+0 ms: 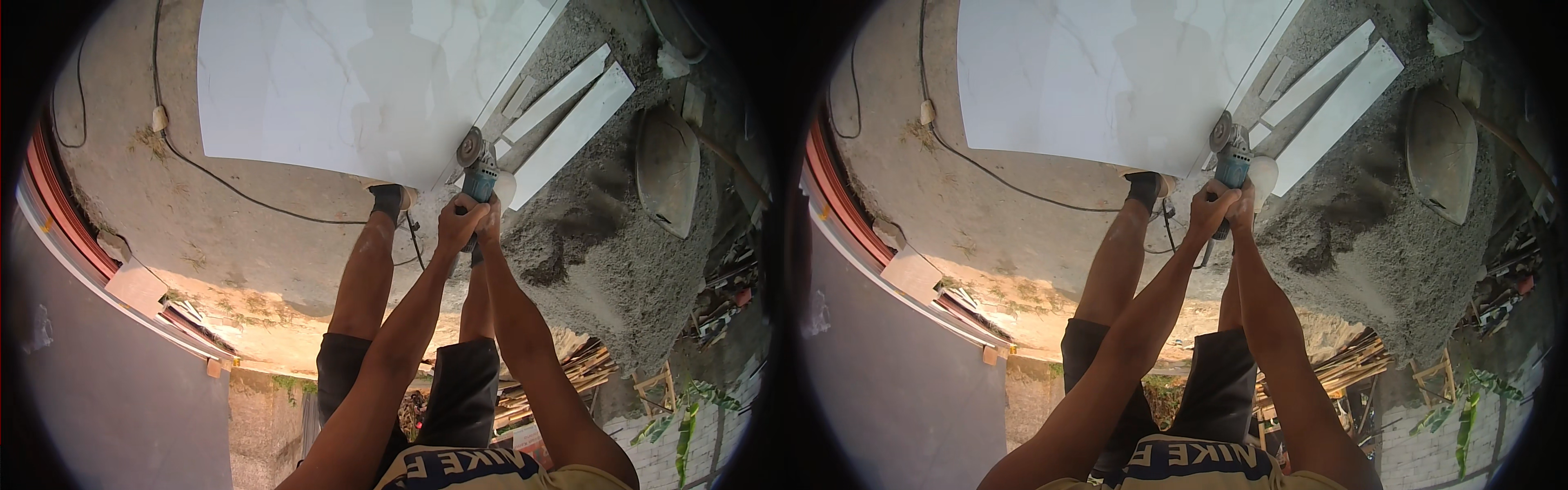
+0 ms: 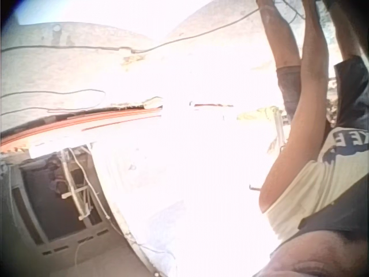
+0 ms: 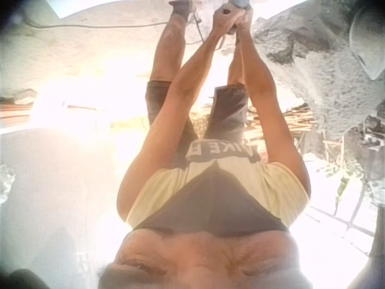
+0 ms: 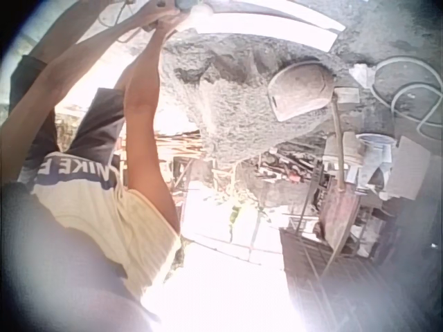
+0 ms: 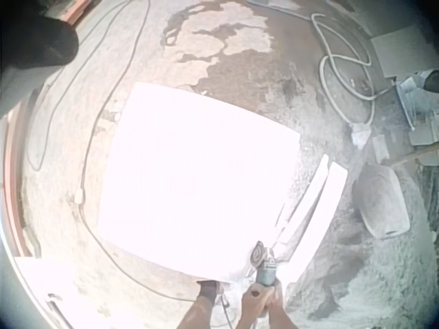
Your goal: The person uses an angle grinder to cut strips from a large white tile and then moves the tile and the cut pieces aside.
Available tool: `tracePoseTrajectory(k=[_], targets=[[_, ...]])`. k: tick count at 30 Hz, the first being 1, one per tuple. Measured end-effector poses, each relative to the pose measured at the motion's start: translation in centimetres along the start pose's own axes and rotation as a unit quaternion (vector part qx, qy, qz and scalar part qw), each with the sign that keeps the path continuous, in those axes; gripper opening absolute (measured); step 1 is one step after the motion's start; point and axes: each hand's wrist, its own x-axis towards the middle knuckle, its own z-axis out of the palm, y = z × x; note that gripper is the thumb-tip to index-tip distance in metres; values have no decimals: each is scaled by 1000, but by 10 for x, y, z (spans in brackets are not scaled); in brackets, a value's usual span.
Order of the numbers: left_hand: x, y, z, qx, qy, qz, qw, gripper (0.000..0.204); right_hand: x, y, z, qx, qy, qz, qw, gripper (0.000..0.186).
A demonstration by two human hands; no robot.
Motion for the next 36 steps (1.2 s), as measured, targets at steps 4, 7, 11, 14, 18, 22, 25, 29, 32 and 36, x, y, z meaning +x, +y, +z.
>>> tracePoseTrajectory(k=[4,7,11,14,18,22,25,29,32,36], targets=[[-19,-4,0,67,-19,35,997,65,-23,-19,-19,82,-23,59,995,34],[-18,-21,-8,-9,51,20,998,75,-36,-31,-37,147,41,105,983,26],[23,-41,-51,-118,218,-194,949,81,-46,-58,-71,217,40,228,948,26],[51,-42,-54,-174,198,-148,953,74,-53,-58,-103,204,107,199,952,25],[76,-32,-53,-259,147,-103,949,68,-58,-34,-130,231,85,218,944,22],[73,-21,-51,-305,112,-114,939,73,-71,-10,-143,247,107,250,930,22],[71,-14,-41,-283,74,-98,951,77,-79,2,-146,264,86,224,934,22],[77,0,-37,-246,66,-114,960,79,-84,-5,-140,234,63,196,950,24],[69,-3,-47,-138,82,-78,984,75,-78,-11,-131,223,28,181,957,27],[20,-14,-35,46,122,-34,991,53,-73,-16,-116,164,28,158,973,26]])
